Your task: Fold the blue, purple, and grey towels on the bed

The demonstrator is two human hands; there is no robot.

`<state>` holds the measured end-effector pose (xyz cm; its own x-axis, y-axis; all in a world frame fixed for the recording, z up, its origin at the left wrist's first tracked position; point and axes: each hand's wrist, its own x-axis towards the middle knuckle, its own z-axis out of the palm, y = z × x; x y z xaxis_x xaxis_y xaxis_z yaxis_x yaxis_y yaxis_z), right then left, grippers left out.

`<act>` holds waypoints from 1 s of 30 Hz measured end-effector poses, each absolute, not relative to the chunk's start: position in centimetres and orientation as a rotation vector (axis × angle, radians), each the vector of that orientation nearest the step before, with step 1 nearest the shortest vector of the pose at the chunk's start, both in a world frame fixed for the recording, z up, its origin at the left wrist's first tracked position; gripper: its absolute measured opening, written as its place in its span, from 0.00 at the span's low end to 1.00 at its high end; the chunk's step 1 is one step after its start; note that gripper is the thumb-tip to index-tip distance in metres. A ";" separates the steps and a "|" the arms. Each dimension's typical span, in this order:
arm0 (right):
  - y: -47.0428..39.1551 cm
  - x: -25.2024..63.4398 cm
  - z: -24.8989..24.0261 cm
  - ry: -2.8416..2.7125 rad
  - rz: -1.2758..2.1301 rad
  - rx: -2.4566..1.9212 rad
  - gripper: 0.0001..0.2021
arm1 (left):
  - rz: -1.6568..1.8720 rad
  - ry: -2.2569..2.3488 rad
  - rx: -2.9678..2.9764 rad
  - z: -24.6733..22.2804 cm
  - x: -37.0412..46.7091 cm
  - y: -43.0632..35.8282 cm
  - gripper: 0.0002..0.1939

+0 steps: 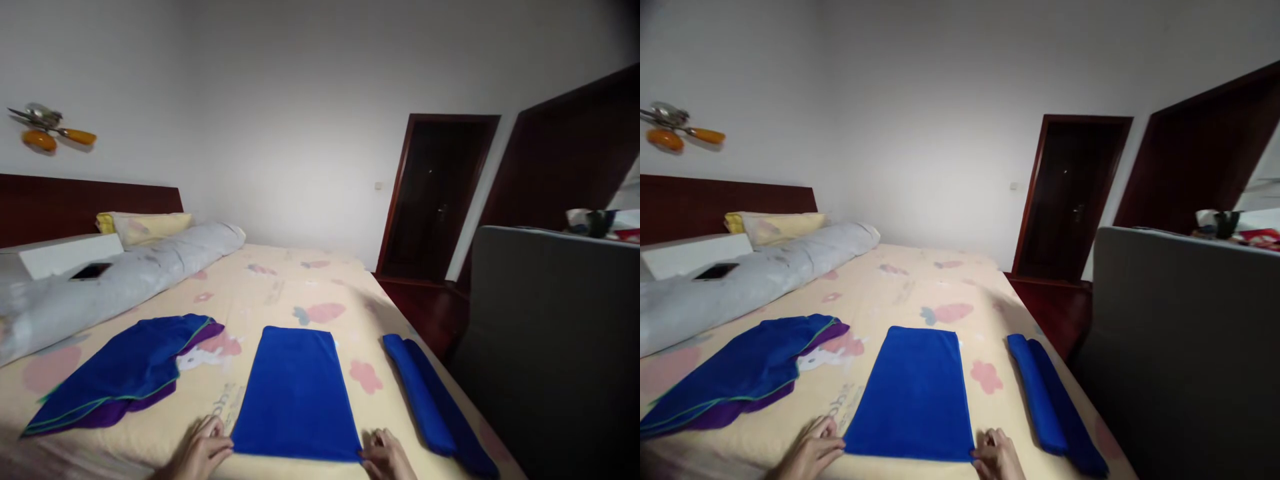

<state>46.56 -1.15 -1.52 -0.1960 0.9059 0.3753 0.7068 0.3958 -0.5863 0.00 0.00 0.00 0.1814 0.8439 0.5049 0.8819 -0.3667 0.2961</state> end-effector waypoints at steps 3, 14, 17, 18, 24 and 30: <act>-1.1 44.4 -0.1 -1.939 0.326 -1.437 0.19 | -0.919 -1.699 -2.524 2.2 2.2 -1.3 0.05; 2.9 28.1 0.6 -2.066 0.218 -1.650 0.26 | -0.660 -1.877 -2.459 0.3 17.0 4.1 0.27; 2.3 29.9 0.2 -2.084 0.178 -1.760 0.28 | -0.421 -1.951 -2.430 -0.7 15.2 3.4 0.30; 2.1 30.8 0.1 -2.087 0.169 -1.788 0.31 | -0.367 -1.965 -2.422 -0.7 14.3 2.9 0.31; 0.8 36.1 -1.6 -2.007 0.084 -1.933 0.38 | -0.230 -2.141 -2.202 -1.2 9.5 0.4 0.33; 1.2 36.9 -2.4 -1.919 -0.023 -2.067 0.40 | -0.480 -2.013 -2.032 -2.2 8.5 0.3 0.29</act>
